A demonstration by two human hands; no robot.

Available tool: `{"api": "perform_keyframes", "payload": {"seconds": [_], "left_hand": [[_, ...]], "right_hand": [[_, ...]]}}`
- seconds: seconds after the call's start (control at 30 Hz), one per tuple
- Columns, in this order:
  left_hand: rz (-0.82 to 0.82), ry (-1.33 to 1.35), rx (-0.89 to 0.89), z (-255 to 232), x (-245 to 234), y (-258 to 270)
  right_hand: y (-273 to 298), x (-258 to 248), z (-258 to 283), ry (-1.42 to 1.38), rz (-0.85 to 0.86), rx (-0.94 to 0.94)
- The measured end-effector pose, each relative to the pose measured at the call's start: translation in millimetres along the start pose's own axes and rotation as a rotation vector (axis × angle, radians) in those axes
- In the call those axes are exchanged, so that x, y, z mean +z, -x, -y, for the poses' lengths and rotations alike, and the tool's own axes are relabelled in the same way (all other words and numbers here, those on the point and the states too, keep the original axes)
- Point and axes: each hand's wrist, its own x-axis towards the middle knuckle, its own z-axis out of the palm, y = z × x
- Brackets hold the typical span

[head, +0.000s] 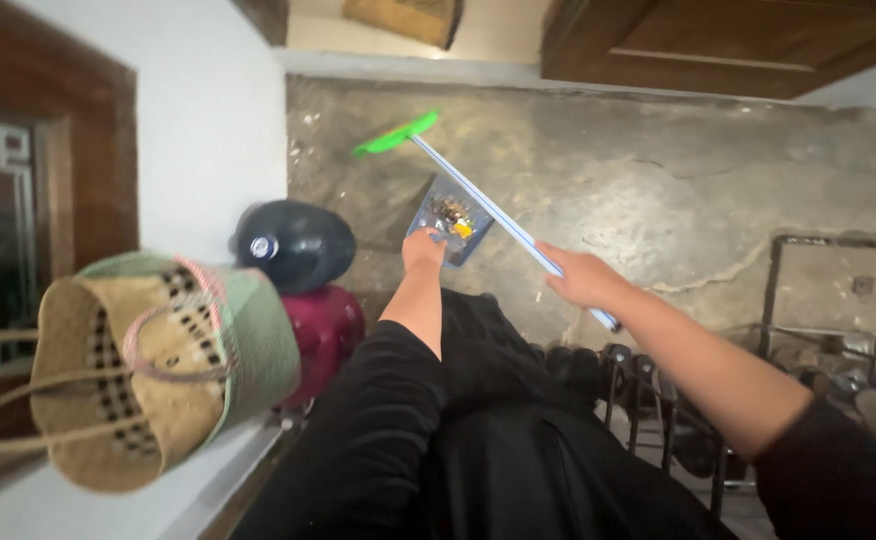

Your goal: Sweeping the floor and collecting debris into a dustpan.

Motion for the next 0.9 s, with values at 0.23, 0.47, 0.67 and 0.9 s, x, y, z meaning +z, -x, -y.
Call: {"api": "perform_keyframes", "payload": {"seconds": [0.23, 0.47, 0.67, 0.9], "left_hand": [[-0.112, 0.134, -0.014, 21.4, -43.4, 17.8], [-0.097, 0.23, -0.132, 23.4, -76.5, 33.6], [-0.132, 0.216, -0.08, 33.3, -68.4, 27.4], [-0.15, 0.199, -0.17, 53.7, -50.6, 20.7]], "right_hand": [[-93.7, -1.4, 93.7, 0.03, 0.042, -0.101], [-146.2, 17.2, 96.6, 0.153, 0.084, -0.095], [-135.0, 31.7, -13.8, 0.208, -0.018, -0.066], [-87.3, 11.6, -40.8, -0.165, 0.041, 0.244]]}}
